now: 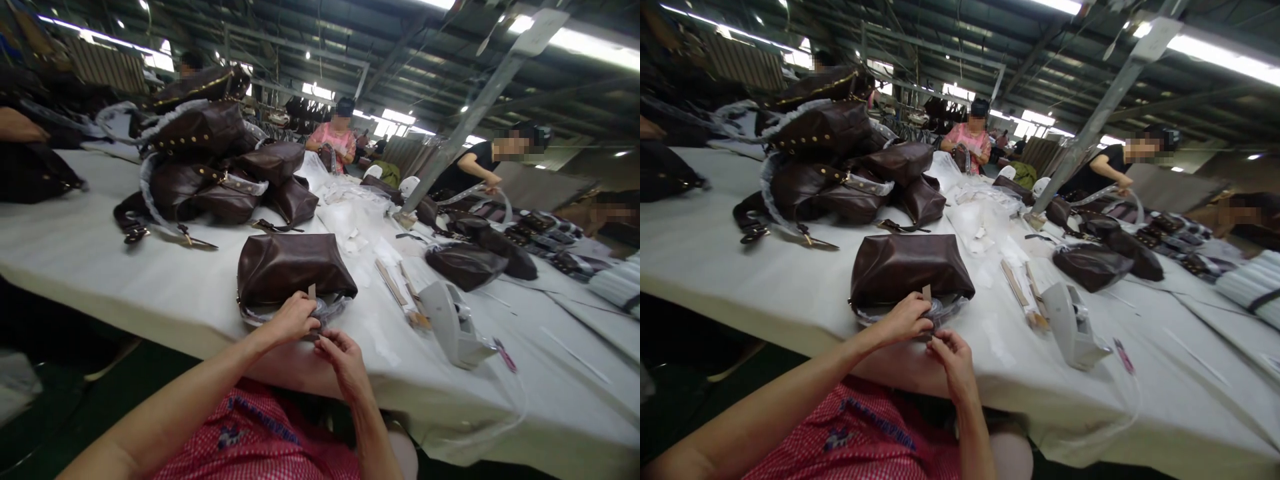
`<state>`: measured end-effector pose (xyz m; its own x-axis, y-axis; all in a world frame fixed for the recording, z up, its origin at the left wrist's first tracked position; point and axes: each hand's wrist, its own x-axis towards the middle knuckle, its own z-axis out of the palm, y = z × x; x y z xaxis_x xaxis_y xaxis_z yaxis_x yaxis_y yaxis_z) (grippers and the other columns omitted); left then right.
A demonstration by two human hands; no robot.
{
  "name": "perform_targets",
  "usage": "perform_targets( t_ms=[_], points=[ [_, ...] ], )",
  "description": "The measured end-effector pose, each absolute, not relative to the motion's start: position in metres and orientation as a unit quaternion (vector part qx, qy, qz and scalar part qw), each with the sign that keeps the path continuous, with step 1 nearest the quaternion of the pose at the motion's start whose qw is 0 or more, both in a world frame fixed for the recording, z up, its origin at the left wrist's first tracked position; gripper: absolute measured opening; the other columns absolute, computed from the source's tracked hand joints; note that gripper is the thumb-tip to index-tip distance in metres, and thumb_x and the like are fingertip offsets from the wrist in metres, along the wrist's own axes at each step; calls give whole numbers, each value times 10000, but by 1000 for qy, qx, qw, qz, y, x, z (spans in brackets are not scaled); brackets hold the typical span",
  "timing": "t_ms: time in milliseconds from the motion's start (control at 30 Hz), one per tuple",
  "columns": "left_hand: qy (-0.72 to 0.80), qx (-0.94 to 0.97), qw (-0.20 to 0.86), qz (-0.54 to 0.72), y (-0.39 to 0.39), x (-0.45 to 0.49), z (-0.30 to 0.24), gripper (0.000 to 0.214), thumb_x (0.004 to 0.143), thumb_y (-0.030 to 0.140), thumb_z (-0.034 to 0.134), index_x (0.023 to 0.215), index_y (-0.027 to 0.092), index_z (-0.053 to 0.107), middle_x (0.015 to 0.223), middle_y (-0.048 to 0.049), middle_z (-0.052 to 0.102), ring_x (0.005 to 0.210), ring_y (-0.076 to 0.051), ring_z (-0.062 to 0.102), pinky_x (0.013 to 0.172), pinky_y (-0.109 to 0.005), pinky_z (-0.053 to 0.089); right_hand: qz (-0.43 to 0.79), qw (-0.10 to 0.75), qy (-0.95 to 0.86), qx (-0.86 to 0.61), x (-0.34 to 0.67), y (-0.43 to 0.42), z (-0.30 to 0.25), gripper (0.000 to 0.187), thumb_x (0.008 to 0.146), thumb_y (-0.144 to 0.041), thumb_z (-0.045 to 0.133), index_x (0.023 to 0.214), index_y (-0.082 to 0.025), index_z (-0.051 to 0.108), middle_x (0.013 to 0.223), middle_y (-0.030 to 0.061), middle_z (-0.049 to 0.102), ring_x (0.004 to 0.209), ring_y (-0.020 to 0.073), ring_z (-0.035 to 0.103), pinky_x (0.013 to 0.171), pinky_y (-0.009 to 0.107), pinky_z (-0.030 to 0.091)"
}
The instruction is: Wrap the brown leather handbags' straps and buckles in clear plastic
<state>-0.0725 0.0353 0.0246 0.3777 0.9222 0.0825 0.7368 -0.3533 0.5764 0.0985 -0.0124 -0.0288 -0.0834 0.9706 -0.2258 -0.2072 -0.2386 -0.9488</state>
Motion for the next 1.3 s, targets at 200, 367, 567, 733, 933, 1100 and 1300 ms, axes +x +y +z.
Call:
perform_targets(
  t_ms=[200,367,567,733,933,1100,1300],
  points=[
    [529,795,215,202,32,-68,23,201,797,250,608,979,181,557,1052,-112,571,1047,-258,534,913,-344,440,488,434,-606,-454,112,-21,-31,279,754,-275,708,1027,-227,679,993,55,684,922,218,645,856,339,504],
    [531,796,204,207,27,-67,22,423,790,201,629,1167,171,440,1085,-100,584,1064,-248,533,932,-350,430,265,414,-756,-434,111,-5,-23,162,870,-242,548,857,-227,708,879,57,648,837,187,616,773,290,498],
    [512,808,207,205,30,-73,21,351,812,265,624,1129,230,477,1054,-60,586,992,-227,570,876,-318,454,380,428,-674,-467,116,3,-29,192,907,-330,506,905,-198,645,735,26,655,584,145,608,552,249,523],
    [511,816,192,190,34,-74,24,297,808,284,613,1087,252,517,979,-34,592,949,-220,581,825,-304,459,301,456,-734,-403,112,-7,-33,138,886,-227,528,864,-211,663,900,61,683,868,187,656,776,302,555],
    [536,807,178,172,33,-70,25,288,804,309,605,1075,248,530,965,-39,603,918,-223,596,781,-303,464,102,427,-832,-339,103,-7,-30,289,925,-119,419,963,-218,688,912,66,697,862,154,673,760,251,562],
    [539,808,173,161,33,-69,28,282,792,313,609,1057,250,533,935,-32,600,903,-219,600,770,-297,465,-12,375,-884,-279,100,0,-27,268,930,-108,456,973,-216,698,910,64,728,817,152,686,743,248,555],
    [528,819,167,146,33,-70,29,249,824,289,574,1066,248,534,948,-35,603,914,-216,597,776,-296,465,59,444,-825,-344,95,2,-25,166,932,-155,485,945,-205,643,857,60,686,807,158,664,740,265,557]
  ],
)
